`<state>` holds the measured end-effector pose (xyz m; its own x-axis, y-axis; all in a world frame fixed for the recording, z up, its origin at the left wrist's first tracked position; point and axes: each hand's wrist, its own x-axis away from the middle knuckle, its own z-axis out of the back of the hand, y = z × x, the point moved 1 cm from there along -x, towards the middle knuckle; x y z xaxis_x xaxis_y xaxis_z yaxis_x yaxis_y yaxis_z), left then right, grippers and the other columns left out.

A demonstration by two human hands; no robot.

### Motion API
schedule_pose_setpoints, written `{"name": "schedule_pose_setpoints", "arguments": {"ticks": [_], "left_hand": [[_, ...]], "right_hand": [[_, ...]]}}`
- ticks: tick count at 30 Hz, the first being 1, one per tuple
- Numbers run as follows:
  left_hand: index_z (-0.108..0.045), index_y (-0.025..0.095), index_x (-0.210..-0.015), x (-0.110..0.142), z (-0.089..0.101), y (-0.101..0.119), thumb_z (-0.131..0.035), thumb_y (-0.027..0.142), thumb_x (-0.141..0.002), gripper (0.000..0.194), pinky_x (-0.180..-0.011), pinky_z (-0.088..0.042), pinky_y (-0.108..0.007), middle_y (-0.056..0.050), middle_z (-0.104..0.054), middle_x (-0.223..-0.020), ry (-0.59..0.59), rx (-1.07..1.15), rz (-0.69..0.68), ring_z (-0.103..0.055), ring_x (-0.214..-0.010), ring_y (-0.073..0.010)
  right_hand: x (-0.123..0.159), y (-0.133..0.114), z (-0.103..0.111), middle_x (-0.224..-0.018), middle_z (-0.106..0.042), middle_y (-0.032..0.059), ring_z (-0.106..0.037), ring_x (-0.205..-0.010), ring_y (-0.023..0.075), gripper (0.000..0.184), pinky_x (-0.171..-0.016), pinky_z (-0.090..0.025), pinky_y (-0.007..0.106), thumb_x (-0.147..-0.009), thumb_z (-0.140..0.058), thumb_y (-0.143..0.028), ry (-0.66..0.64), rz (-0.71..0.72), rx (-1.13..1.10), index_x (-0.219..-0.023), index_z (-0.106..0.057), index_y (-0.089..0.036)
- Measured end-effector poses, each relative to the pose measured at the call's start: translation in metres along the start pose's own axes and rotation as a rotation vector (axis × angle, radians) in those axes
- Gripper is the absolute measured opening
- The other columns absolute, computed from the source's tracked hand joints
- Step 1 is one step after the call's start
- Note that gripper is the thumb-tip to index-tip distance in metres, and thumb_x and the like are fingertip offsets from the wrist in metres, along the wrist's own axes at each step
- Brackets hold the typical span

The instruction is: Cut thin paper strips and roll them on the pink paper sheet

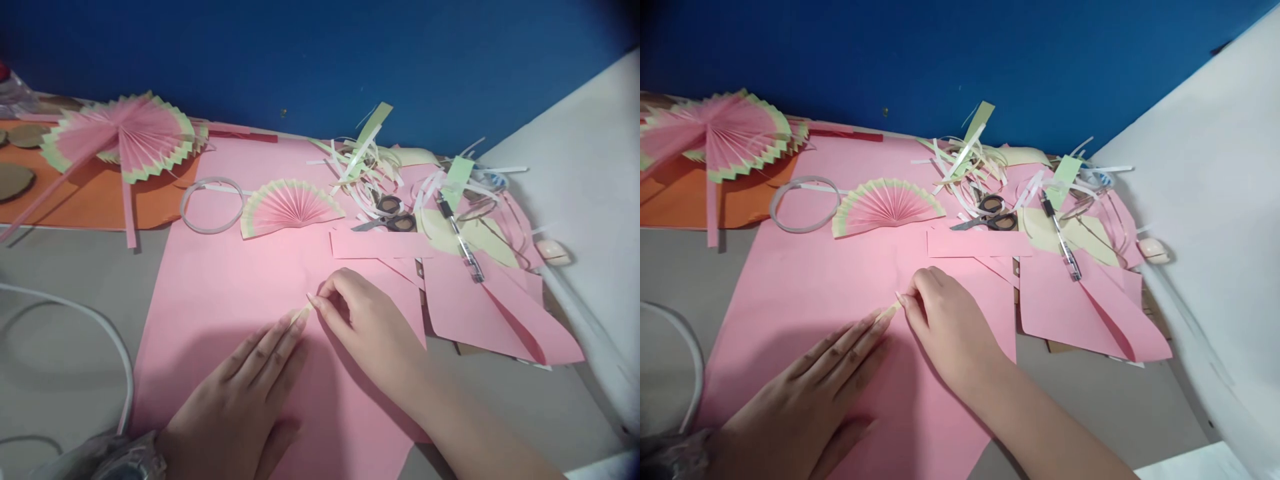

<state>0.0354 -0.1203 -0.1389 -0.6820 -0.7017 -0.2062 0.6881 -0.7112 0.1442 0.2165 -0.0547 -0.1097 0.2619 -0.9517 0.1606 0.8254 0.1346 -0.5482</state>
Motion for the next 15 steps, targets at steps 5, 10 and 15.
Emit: {"name": "schedule_pose_setpoints", "arguments": {"ticks": [5,10,15], "left_hand": [[-0.049,0.015,-0.131,0.0002,-0.0003,-0.0006,-0.047,0.041,-0.085,0.052,-0.106,-0.022,-0.028,-0.007,-0.044,-0.142,-0.025,-0.001,0.009,-0.036,-0.131,-0.0180],[-0.048,0.016,-0.132,-0.0004,-0.0005,-0.0008,-0.048,0.044,-0.085,0.055,-0.107,-0.021,-0.029,-0.008,-0.043,-0.143,-0.041,-0.011,0.010,-0.035,-0.131,-0.0196],[-0.047,0.015,-0.132,0.0006,0.0001,-0.0002,-0.047,0.046,-0.085,0.057,-0.106,-0.021,-0.030,-0.009,-0.042,-0.143,-0.032,-0.010,-0.002,-0.035,-0.131,-0.0208]], "right_hand": [[0.0001,-0.0018,-0.0001,-0.080,-0.056,-0.0003,-0.053,-0.072,0.0145,0.013,-0.064,-0.038,0.028,-0.089,-0.047,-0.018,-0.011,-0.018,-0.007,-0.077,-0.048,-0.021],[-0.0007,-0.0010,0.0007,-0.079,-0.057,-0.0010,-0.053,-0.071,0.0137,0.012,-0.065,-0.039,0.027,-0.089,-0.048,-0.019,-0.026,-0.037,-0.044,-0.077,-0.049,-0.021],[-0.0005,-0.0004,0.0013,-0.079,-0.057,-0.0014,-0.053,-0.072,0.0138,0.012,-0.066,-0.039,0.027,-0.088,-0.050,-0.020,-0.016,-0.041,-0.069,-0.077,-0.050,-0.021]]}}
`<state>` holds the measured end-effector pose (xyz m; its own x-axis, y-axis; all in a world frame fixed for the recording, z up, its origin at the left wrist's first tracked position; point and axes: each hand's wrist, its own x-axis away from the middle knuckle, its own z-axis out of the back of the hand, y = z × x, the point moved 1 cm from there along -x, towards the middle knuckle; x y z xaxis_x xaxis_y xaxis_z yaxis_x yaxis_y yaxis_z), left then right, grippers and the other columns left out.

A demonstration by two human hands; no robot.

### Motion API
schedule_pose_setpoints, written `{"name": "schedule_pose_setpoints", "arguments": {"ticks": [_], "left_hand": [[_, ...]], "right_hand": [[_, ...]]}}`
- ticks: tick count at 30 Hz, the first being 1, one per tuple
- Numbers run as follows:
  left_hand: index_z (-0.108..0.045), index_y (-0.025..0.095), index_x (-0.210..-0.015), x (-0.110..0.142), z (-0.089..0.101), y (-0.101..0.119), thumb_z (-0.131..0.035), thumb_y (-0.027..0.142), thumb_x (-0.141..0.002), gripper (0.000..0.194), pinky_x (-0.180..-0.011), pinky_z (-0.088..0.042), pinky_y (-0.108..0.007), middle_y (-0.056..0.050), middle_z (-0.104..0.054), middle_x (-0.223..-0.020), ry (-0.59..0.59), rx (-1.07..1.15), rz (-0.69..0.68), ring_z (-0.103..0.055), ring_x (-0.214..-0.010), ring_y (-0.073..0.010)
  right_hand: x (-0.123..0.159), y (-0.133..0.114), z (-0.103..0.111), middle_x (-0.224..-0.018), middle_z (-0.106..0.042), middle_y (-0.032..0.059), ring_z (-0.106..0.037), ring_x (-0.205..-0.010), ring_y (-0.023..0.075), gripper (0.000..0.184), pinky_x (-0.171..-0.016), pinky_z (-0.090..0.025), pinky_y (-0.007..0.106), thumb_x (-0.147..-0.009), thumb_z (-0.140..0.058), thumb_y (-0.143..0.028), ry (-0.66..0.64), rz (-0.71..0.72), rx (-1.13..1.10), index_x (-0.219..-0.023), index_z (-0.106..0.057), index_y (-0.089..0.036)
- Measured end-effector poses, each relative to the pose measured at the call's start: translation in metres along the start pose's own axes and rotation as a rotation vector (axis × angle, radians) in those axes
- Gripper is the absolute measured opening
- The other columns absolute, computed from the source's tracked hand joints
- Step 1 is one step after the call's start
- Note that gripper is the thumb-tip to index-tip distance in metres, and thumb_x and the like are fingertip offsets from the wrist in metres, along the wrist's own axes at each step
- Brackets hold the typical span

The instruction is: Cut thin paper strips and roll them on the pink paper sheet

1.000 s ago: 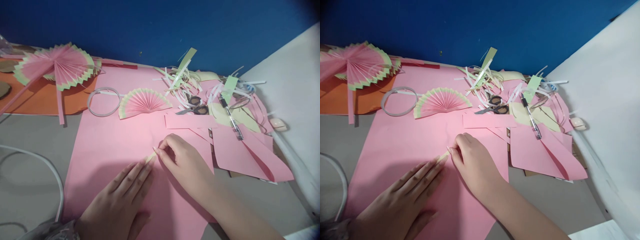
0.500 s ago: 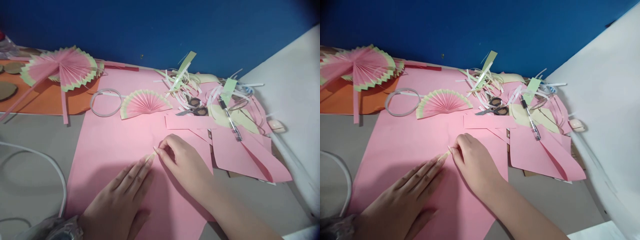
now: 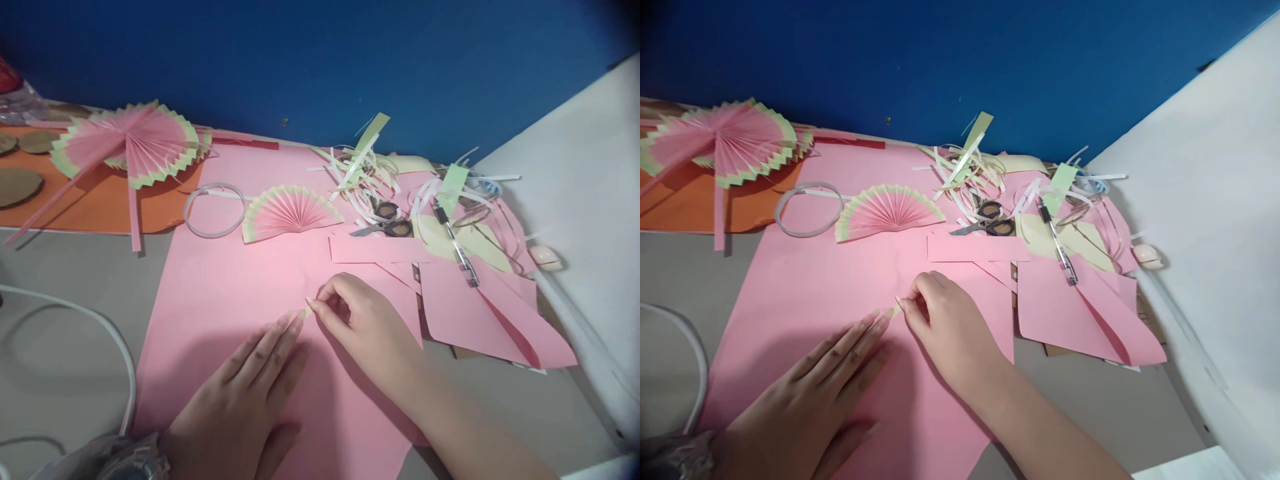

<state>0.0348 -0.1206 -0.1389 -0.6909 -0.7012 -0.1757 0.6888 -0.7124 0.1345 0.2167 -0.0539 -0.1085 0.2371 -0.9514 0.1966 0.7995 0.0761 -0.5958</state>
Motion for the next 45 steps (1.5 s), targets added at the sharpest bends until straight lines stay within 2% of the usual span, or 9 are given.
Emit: {"name": "schedule_pose_setpoints", "arguments": {"ticks": [4,8,12,18,23,26,28,35,45], "left_hand": [[-0.048,0.015,-0.132,0.001,0.000,0.000,-0.049,0.046,-0.084,0.057,-0.106,-0.021,-0.030,-0.010,-0.043,-0.142,-0.002,-0.022,-0.012,-0.036,-0.131,-0.0212],[-0.050,0.012,-0.130,0.001,0.000,0.000,-0.048,0.051,-0.083,0.061,-0.106,-0.021,-0.033,-0.013,-0.045,-0.140,0.028,-0.043,-0.009,-0.039,-0.129,-0.0238],[-0.048,0.013,-0.131,0.001,-0.001,0.001,-0.048,0.051,-0.082,0.062,-0.106,-0.020,-0.032,-0.013,-0.044,-0.141,0.005,-0.033,-0.011,-0.040,-0.128,-0.0233],[-0.047,0.013,-0.132,0.004,-0.002,0.000,-0.049,0.051,-0.082,0.063,-0.108,-0.017,-0.034,-0.014,-0.041,-0.143,-0.005,-0.044,-0.023,-0.036,-0.131,-0.0248],[-0.044,0.012,-0.134,0.004,-0.002,0.000,-0.049,0.049,-0.081,0.065,-0.109,-0.017,-0.034,-0.014,-0.041,-0.143,-0.011,-0.042,-0.036,-0.036,-0.131,-0.0249],[-0.044,0.010,-0.134,0.003,-0.002,0.000,-0.053,0.045,-0.077,0.067,-0.109,-0.017,-0.035,-0.016,-0.042,-0.141,-0.006,-0.068,-0.050,-0.038,-0.129,-0.0263],[-0.044,0.008,-0.133,0.002,-0.003,0.000,-0.054,0.044,-0.076,0.068,-0.108,-0.017,-0.036,-0.017,-0.044,-0.140,0.003,-0.076,-0.068,-0.040,-0.128,-0.0272],[-0.051,0.008,-0.127,0.000,-0.005,-0.002,-0.053,0.046,-0.076,0.063,-0.107,-0.019,-0.035,-0.017,-0.052,-0.134,0.057,-0.044,-0.071,-0.046,-0.122,-0.0264],[-0.054,0.010,-0.125,0.001,-0.006,-0.003,-0.049,0.049,-0.080,0.060,-0.108,-0.018,-0.034,-0.014,-0.055,-0.131,0.063,-0.032,-0.068,-0.047,-0.121,-0.0248]], "right_hand": [[0.000,0.000,-0.001,-0.078,-0.056,-0.0018,-0.053,-0.073,0.0137,0.012,-0.065,-0.039,0.027,-0.088,-0.050,-0.020,0.002,-0.003,0.003,-0.076,-0.050,-0.021],[-0.001,0.003,-0.002,-0.081,-0.054,-0.0013,-0.051,-0.073,0.0131,0.012,-0.067,-0.039,0.027,-0.086,-0.053,-0.020,0.053,0.036,0.007,-0.075,-0.051,-0.020],[-0.002,0.009,-0.002,-0.084,-0.053,-0.0005,-0.050,-0.074,0.0120,0.009,-0.068,-0.040,0.026,-0.085,-0.052,-0.016,0.092,0.067,-0.027,-0.077,-0.052,-0.019],[0.000,0.015,0.006,-0.087,-0.054,-0.0017,-0.050,-0.074,0.0102,0.008,-0.064,-0.041,0.023,-0.091,-0.045,-0.019,0.149,0.002,-0.090,-0.085,-0.050,-0.021],[0.002,0.014,0.005,-0.091,-0.056,-0.0011,-0.051,-0.083,0.0134,0.002,-0.074,-0.041,0.028,-0.088,-0.052,-0.023,0.147,0.061,-0.018,-0.087,-0.051,-0.022],[0.002,0.011,0.000,-0.093,-0.056,0.0000,-0.049,-0.089,0.0174,0.023,-0.079,-0.040,0.032,-0.078,-0.066,-0.033,0.138,0.068,0.036,-0.091,-0.051,-0.022],[0.002,0.009,-0.004,-0.093,-0.055,0.0000,-0.049,-0.090,0.0184,0.029,-0.081,-0.039,0.035,-0.075,-0.069,-0.035,0.145,0.062,0.065,-0.092,-0.050,-0.022],[-0.001,0.011,-0.007,-0.096,-0.054,-0.0013,-0.048,-0.093,0.0172,0.020,-0.082,-0.037,0.034,-0.081,-0.064,-0.033,0.132,0.072,0.084,-0.087,-0.049,-0.022],[-0.006,0.012,-0.005,-0.088,-0.054,-0.0018,-0.048,-0.084,0.0154,0.013,-0.078,-0.036,0.032,-0.087,-0.056,-0.028,0.126,0.052,0.073,-0.080,-0.048,-0.021]]}}
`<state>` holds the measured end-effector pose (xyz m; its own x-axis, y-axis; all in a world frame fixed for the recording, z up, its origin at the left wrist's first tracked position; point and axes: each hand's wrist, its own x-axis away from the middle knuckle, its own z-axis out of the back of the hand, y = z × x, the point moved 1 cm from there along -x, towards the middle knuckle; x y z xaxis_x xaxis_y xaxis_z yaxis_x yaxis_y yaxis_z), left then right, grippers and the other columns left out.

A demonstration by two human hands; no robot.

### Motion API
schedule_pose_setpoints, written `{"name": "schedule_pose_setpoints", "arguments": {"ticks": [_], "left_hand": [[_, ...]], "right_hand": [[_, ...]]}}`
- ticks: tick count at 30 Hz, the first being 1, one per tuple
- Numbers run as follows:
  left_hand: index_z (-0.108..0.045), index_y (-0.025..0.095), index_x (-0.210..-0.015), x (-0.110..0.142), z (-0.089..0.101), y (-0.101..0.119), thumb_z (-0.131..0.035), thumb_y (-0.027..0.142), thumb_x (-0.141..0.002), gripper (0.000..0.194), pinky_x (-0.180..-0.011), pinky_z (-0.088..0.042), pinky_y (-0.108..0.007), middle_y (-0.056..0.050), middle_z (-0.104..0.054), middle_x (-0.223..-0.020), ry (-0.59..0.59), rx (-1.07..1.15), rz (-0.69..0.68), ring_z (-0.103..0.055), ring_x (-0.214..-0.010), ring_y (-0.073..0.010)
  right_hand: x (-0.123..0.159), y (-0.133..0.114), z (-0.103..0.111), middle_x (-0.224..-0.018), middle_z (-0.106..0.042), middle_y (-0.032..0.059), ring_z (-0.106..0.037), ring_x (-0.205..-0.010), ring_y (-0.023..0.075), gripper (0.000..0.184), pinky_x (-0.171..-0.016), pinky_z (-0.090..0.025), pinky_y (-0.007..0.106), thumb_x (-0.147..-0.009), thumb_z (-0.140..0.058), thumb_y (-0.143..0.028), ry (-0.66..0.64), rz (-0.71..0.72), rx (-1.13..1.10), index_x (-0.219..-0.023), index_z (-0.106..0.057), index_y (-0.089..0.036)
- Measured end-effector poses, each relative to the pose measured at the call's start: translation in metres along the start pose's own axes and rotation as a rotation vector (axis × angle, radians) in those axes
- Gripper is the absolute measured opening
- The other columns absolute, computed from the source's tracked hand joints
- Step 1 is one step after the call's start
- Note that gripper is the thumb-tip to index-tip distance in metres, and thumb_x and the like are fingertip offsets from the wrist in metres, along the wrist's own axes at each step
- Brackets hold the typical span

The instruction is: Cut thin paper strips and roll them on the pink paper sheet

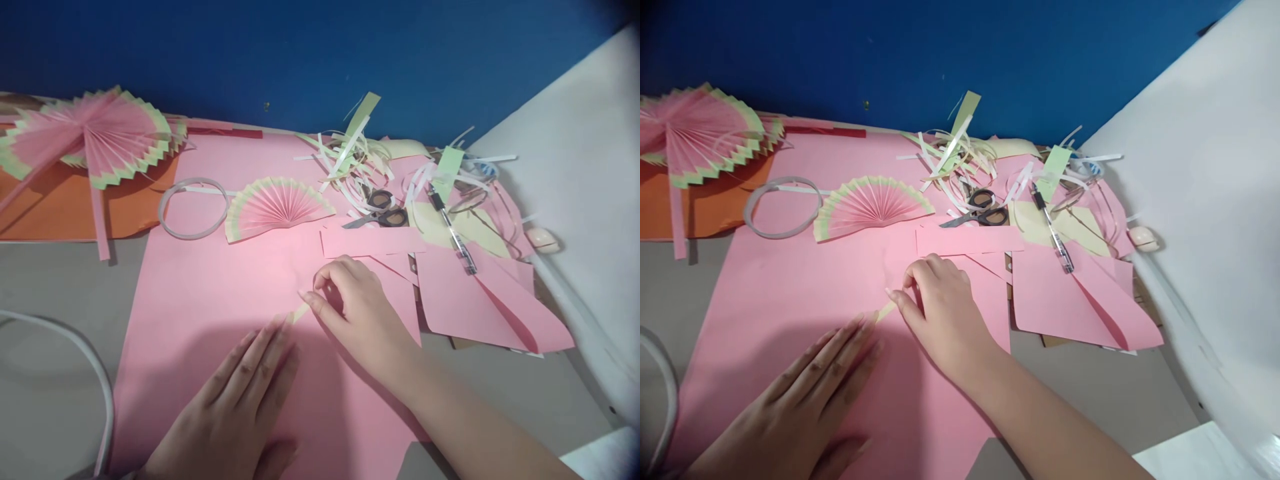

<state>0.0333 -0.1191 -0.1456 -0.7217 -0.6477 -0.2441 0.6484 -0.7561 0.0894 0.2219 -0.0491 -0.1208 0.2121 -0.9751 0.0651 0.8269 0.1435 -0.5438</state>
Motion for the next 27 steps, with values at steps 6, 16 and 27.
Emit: {"name": "schedule_pose_setpoints", "arguments": {"ticks": [6,16,27], "left_hand": [[-0.048,0.009,-0.130,0.002,0.001,0.000,-0.049,0.049,-0.080,0.064,-0.109,-0.017,-0.035,-0.015,-0.049,-0.136,-0.044,-0.013,-0.002,-0.042,-0.126,-0.0255],[-0.042,0.007,-0.133,0.000,0.003,0.000,-0.054,0.040,-0.077,0.066,-0.108,-0.019,-0.038,-0.017,-0.043,-0.140,-0.047,-0.023,-0.032,-0.037,-0.129,-0.0285],[-0.043,0.024,-0.119,-0.010,0.014,-0.019,-0.053,0.031,-0.085,0.036,-0.084,-0.045,-0.033,-0.004,-0.058,-0.112,0.031,0.504,0.443,-0.052,-0.104,-0.0206]], "right_hand": [[-0.006,0.005,0.000,-0.083,-0.056,-0.0005,-0.050,-0.077,0.0153,0.011,-0.069,-0.036,0.030,-0.089,-0.053,-0.023,0.035,0.004,0.026,-0.080,-0.048,-0.020],[-0.004,0.006,0.008,-0.092,-0.055,0.0001,-0.050,-0.088,0.0169,0.017,-0.084,-0.035,0.033,-0.083,-0.063,-0.035,-0.088,0.110,-0.072,-0.092,-0.055,-0.023],[0.006,-0.012,0.015,-0.085,-0.056,-0.0037,-0.048,-0.085,0.0130,0.011,-0.084,-0.037,0.029,-0.085,-0.060,-0.020,-0.299,0.169,-0.270,-0.080,-0.051,-0.022]]}}
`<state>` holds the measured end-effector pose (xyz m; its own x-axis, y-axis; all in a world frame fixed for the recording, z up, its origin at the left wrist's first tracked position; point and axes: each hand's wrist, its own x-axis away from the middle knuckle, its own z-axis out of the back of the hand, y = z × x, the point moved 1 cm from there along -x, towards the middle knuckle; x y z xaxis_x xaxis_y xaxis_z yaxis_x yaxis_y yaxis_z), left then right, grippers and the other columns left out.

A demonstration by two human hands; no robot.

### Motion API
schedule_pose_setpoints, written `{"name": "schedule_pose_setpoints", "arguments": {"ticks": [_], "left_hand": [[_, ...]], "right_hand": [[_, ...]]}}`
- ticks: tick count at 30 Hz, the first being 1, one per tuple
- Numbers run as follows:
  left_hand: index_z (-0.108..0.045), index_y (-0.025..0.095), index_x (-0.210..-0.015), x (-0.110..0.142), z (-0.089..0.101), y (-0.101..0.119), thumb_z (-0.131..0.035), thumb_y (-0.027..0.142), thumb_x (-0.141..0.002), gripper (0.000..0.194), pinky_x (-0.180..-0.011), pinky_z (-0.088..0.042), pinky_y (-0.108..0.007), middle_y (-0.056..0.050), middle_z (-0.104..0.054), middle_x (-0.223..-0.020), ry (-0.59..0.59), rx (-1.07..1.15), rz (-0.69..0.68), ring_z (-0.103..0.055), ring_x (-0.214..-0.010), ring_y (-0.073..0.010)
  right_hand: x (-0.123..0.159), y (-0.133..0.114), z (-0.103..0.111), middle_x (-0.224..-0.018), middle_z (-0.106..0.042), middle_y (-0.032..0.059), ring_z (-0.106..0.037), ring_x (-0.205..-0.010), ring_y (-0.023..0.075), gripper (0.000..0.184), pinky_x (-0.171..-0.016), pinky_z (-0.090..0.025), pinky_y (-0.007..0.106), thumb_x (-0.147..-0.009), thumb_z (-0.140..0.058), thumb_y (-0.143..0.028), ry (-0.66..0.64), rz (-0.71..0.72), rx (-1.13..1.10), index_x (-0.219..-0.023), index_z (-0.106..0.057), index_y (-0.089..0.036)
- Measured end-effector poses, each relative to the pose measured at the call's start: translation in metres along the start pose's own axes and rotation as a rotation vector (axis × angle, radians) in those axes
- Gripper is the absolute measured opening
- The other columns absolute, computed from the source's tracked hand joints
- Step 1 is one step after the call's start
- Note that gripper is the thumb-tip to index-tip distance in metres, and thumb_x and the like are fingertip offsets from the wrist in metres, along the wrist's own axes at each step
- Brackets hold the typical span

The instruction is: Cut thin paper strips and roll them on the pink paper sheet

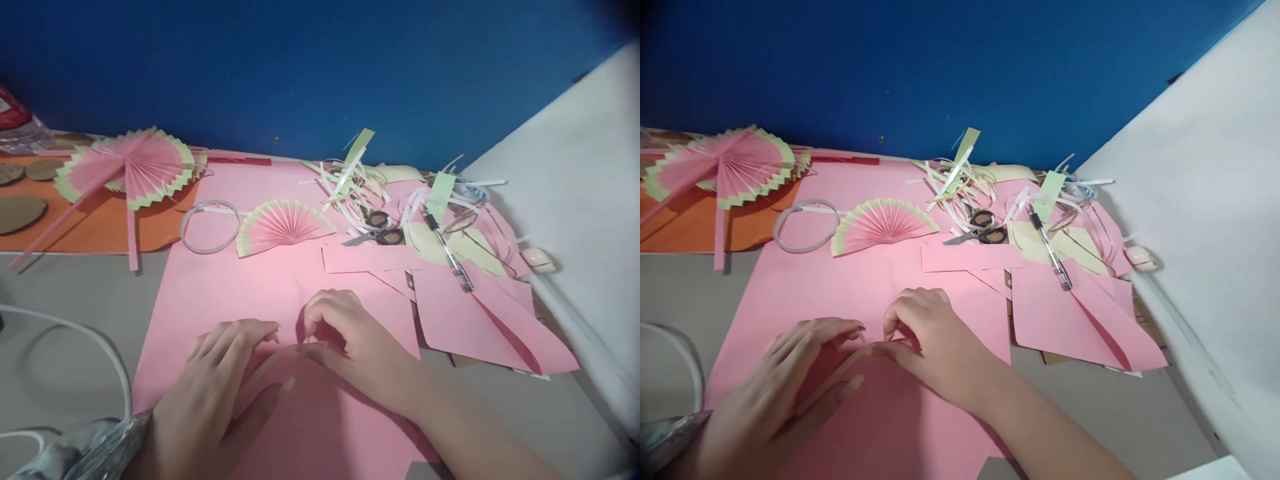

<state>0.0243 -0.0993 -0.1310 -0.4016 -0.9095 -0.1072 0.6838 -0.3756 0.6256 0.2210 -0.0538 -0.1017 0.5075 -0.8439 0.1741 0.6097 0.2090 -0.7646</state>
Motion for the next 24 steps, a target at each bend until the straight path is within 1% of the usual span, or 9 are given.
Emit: {"name": "schedule_pose_setpoints", "arguments": {"ticks": [2,4,7,10,14,18,19,21,24], "left_hand": [[-0.049,0.025,-0.110,-0.002,0.001,0.003,-0.050,0.029,-0.088,0.023,-0.080,-0.044,-0.032,-0.002,-0.061,-0.102,-0.026,0.060,0.023,-0.055,-0.095,-0.0192],[-0.055,0.024,-0.093,-0.005,0.003,0.006,-0.045,0.028,-0.090,0.011,-0.073,-0.044,-0.029,0.000,-0.062,-0.087,-0.083,0.116,0.029,-0.057,-0.081,-0.0165],[-0.053,0.021,-0.074,-0.008,0.005,0.008,-0.041,0.026,-0.091,0.022,-0.066,-0.041,-0.027,0.002,-0.057,-0.070,-0.159,0.160,0.059,-0.052,-0.066,-0.0139],[-0.049,0.021,-0.069,-0.009,0.007,0.009,-0.038,0.027,-0.092,0.025,-0.064,-0.040,-0.027,0.002,-0.053,-0.065,-0.191,0.131,0.081,-0.049,-0.062,-0.0138],[-0.046,0.020,-0.068,-0.007,0.008,0.007,-0.036,0.028,-0.093,0.028,-0.065,-0.040,-0.028,0.003,-0.052,-0.066,-0.223,0.104,0.088,-0.048,-0.063,-0.0140],[-0.047,0.020,-0.069,-0.007,0.009,0.007,-0.036,0.028,-0.092,0.027,-0.066,-0.040,-0.029,0.002,-0.053,-0.067,-0.223,0.120,0.096,-0.049,-0.064,-0.0138],[-0.047,0.020,-0.069,-0.008,0.010,0.007,-0.036,0.028,-0.092,0.027,-0.066,-0.040,-0.029,0.002,-0.053,-0.067,-0.229,0.119,0.099,-0.049,-0.064,-0.0138],[-0.050,0.020,-0.069,-0.009,0.010,0.008,-0.037,0.028,-0.092,0.028,-0.066,-0.041,-0.029,0.002,-0.055,-0.067,-0.242,0.123,0.107,-0.050,-0.064,-0.0138],[-0.055,0.021,-0.075,-0.011,0.010,0.010,-0.039,0.029,-0.092,0.024,-0.069,-0.041,-0.030,0.002,-0.057,-0.070,-0.202,0.183,0.095,-0.052,-0.067,-0.0139]], "right_hand": [[0.001,-0.003,-0.001,-0.084,-0.057,-0.0028,-0.050,-0.084,0.0139,0.012,-0.081,-0.039,0.029,-0.082,-0.063,-0.019,-0.002,0.011,-0.061,-0.078,-0.052,-0.022],[0.002,-0.004,-0.002,-0.082,-0.058,-0.0017,-0.051,-0.083,0.0151,0.012,-0.077,-0.040,0.028,-0.081,-0.063,-0.020,0.004,-0.002,-0.124,-0.075,-0.053,-0.021],[0.001,-0.006,-0.003,-0.081,-0.060,-0.0015,-0.054,-0.082,0.0151,0.011,-0.076,-0.041,0.028,-0.085,-0.060,-0.025,0.014,-0.023,-0.167,-0.075,-0.057,-0.021],[-0.001,-0.006,-0.004,-0.082,-0.062,-0.0013,-0.054,-0.083,0.0146,0.013,-0.080,-0.041,0.029,-0.089,-0.054,-0.025,0.041,0.005,-0.108,-0.077,-0.059,-0.021],[-0.004,0.000,-0.004,-0.085,-0.062,0.0002,-0.055,-0.086,0.0156,0.017,-0.083,-0.040,0.030,-0.092,-0.047,-0.021,0.103,0.056,-0.022,-0.081,-0.059,-0.020],[-0.002,0.009,0.004,-0.086,-0.060,0.0012,-0.056,-0.084,0.0145,0.020,-0.079,-0.041,0.028,-0.095,-0.040,-0.022,0.333,0.015,-0.107,-0.083,-0.056,-0.020],[-0.001,0.010,0.005,-0.086,-0.060,0.0013,-0.057,-0.084,0.0141,0.020,-0.079,-0.042,0.027,-0.096,-0.039,-0.024,0.344,0.023,-0.147,-0.084,-0.055,-0.020],[0.000,0.008,0.005,-0.089,-0.061,0.0011,-0.057,-0.087,0.0144,0.017,-0.081,-0.042,0.028,-0.094,-0.044,-0.028,0.255,0.052,-0.189,-0.087,-0.057,-0.020],[0.001,-0.002,0.000,-0.088,-0.062,0.0002,-0.056,-0.087,0.0151,0.011,-0.083,-0.041,0.029,-0.091,-0.051,-0.027,0.054,0.069,-0.127,-0.087,-0.060,-0.022]]}}
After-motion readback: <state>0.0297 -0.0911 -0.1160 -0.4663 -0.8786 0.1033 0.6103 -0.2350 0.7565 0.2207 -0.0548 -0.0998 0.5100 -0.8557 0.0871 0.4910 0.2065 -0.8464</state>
